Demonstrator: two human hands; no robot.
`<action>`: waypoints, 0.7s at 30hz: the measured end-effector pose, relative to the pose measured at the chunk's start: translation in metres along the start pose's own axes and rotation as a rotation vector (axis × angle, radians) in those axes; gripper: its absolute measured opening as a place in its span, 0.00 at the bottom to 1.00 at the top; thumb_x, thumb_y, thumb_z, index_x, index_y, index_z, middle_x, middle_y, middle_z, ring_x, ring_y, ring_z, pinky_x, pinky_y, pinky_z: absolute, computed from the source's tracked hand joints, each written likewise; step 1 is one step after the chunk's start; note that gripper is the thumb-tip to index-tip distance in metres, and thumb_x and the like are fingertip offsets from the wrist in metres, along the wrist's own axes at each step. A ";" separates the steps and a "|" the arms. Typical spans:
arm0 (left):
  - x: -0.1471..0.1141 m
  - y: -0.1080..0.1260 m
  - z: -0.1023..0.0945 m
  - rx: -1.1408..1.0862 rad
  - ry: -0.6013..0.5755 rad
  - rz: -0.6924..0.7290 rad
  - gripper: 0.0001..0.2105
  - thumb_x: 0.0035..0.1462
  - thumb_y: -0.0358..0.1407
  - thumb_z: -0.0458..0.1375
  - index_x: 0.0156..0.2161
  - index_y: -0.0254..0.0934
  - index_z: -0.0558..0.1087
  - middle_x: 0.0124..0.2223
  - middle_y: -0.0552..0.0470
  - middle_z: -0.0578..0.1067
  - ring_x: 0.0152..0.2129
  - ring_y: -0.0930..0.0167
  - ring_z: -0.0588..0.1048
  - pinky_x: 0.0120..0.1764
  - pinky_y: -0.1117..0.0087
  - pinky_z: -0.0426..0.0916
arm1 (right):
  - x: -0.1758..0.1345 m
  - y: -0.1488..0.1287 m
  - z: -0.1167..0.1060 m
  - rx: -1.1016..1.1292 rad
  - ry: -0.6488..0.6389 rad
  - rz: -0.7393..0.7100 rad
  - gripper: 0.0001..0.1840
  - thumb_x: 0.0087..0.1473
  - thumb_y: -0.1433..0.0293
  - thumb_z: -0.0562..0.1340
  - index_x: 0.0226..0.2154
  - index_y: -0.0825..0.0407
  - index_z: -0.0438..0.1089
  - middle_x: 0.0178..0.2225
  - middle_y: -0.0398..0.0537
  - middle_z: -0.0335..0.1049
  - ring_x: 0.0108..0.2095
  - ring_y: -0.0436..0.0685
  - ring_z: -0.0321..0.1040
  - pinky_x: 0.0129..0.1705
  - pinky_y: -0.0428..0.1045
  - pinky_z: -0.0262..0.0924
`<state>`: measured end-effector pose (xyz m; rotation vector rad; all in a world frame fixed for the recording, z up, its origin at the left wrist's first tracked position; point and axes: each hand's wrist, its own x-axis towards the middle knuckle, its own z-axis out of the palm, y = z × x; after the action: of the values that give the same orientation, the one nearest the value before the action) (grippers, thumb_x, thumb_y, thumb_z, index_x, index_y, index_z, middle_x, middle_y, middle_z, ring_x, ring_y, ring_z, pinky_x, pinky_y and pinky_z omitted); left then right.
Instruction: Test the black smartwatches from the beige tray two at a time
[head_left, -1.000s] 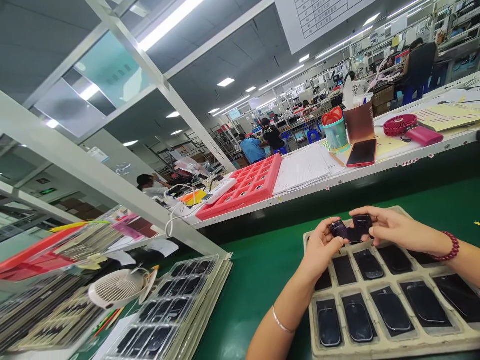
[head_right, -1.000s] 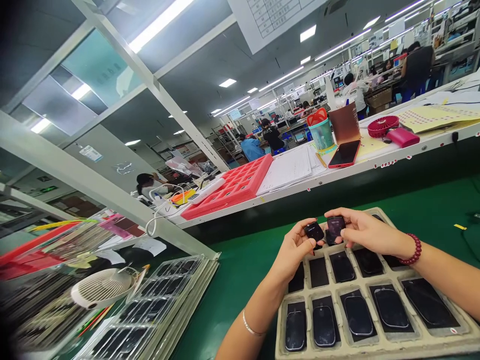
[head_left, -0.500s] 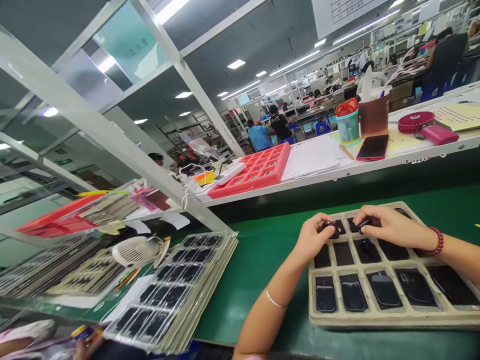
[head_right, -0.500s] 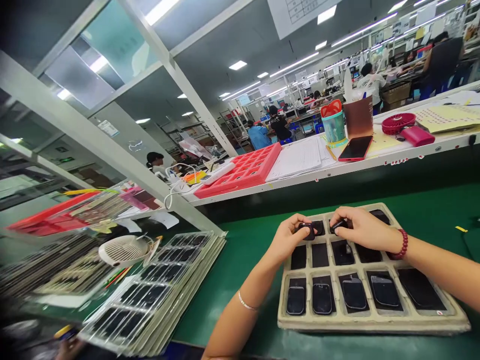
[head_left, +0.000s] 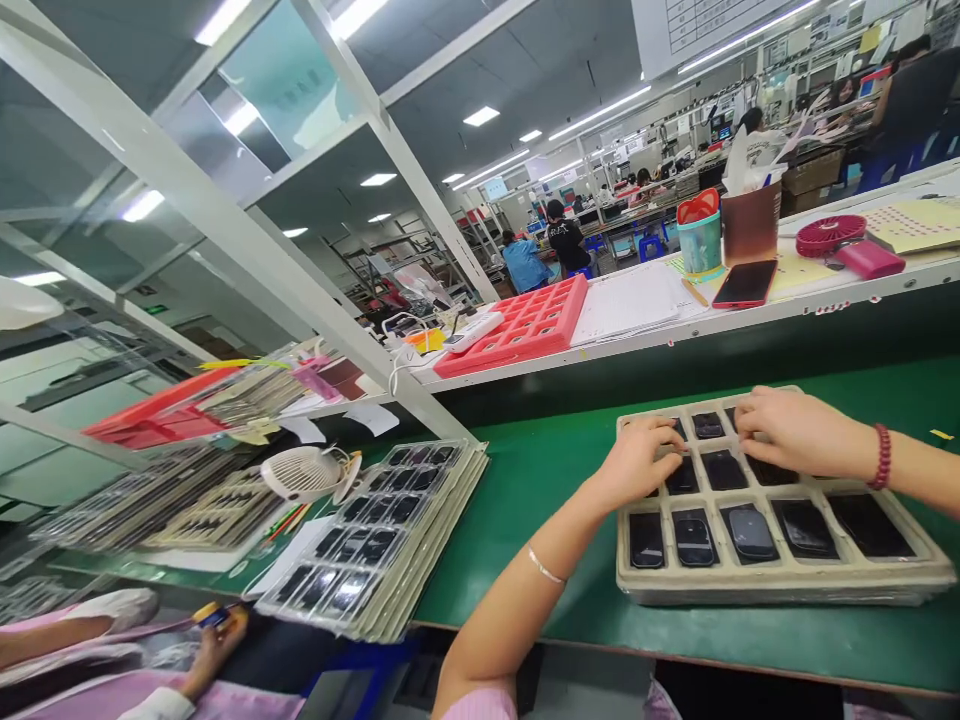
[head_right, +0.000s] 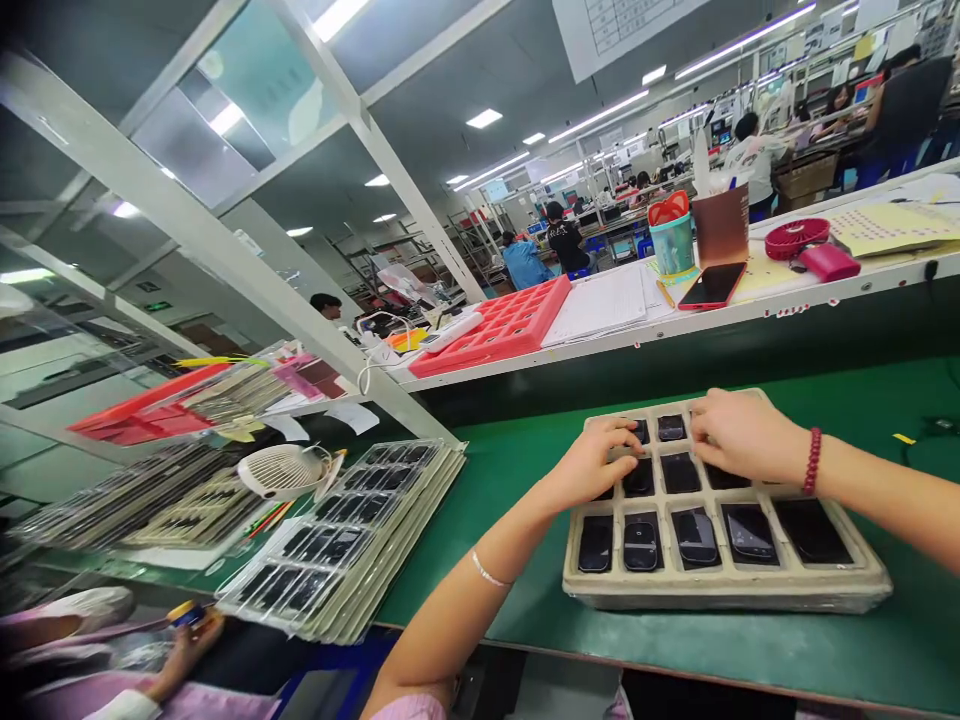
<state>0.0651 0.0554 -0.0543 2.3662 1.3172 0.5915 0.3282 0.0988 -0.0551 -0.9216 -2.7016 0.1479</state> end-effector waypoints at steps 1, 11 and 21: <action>0.008 0.006 0.007 0.026 -0.027 0.036 0.07 0.57 0.34 0.61 0.40 0.39 0.79 0.59 0.39 0.74 0.59 0.55 0.69 0.62 0.48 0.60 | -0.010 0.008 -0.001 -0.022 -0.007 0.008 0.12 0.56 0.67 0.60 0.24 0.48 0.74 0.35 0.57 0.76 0.40 0.72 0.71 0.43 0.64 0.65; 0.041 0.048 0.035 -0.270 0.035 -0.001 0.06 0.51 0.32 0.63 0.34 0.39 0.69 0.34 0.51 0.76 0.32 0.67 0.73 0.43 0.63 0.70 | -0.037 0.011 0.005 0.805 0.151 0.234 0.11 0.53 0.66 0.66 0.29 0.46 0.61 0.40 0.50 0.77 0.46 0.67 0.75 0.45 0.59 0.71; 0.062 0.021 0.028 -1.141 0.185 -0.435 0.18 0.50 0.32 0.63 0.48 0.33 0.73 0.36 0.50 0.77 0.18 0.80 0.71 0.19 0.80 0.54 | -0.009 0.028 0.018 1.515 0.236 0.493 0.29 0.50 0.60 0.74 0.54 0.46 0.74 0.44 0.50 0.78 0.36 0.58 0.77 0.31 0.49 0.76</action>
<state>0.1241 0.0955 -0.0563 1.0946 1.0559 1.0573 0.3461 0.1156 -0.0801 -0.8526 -1.3351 1.6878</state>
